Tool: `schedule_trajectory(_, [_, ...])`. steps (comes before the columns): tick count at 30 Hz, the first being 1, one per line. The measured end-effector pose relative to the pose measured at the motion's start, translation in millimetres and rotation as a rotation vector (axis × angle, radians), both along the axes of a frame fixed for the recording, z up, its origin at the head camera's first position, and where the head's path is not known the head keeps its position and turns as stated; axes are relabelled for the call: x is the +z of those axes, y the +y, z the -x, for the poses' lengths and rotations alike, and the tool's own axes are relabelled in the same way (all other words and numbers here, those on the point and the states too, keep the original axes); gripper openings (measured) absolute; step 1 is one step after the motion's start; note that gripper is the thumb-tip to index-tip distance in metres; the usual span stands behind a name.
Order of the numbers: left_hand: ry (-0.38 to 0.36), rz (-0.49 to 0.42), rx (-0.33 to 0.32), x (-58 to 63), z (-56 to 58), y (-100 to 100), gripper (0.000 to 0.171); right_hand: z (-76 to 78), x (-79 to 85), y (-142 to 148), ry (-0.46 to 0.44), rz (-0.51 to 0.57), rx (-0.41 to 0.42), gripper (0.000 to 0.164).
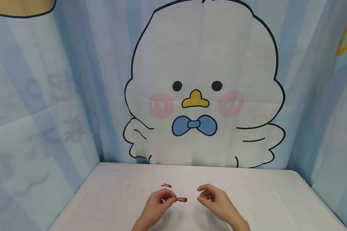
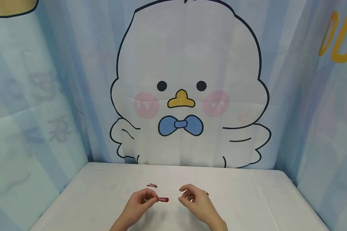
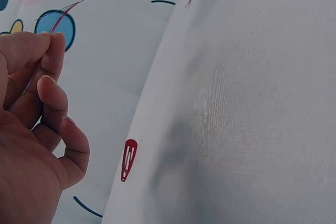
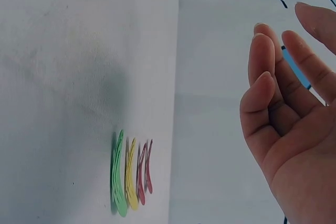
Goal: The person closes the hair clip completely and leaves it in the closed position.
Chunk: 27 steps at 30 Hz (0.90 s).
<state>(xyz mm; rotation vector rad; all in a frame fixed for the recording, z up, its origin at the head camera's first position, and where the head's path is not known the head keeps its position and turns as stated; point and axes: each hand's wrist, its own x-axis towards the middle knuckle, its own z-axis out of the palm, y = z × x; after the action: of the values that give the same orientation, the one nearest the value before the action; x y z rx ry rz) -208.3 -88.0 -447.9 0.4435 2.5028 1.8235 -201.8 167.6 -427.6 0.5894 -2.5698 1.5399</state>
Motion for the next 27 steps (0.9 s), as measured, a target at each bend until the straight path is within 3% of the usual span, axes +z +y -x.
schedule_trajectory(12, [-0.022, -0.057, 0.015, 1.8, -3.2, 7.1, 0.011, -0.9, -3.2, -13.2, -0.084, 0.071, 0.08, 0.022])
schedule_trajectory(18, [-0.036, -0.078, 0.005, 1.2, -6.1, 13.2, 0.012, -4.3, -8.7, -16.8, -0.074, 0.114, 0.089, 0.021])
schedule_trajectory(27, [-0.062, -0.073, -0.005, -3.2, -7.7, 17.4, 0.01, -6.6, -12.9, -20.1, -0.131, 0.146, 0.109, 0.017])
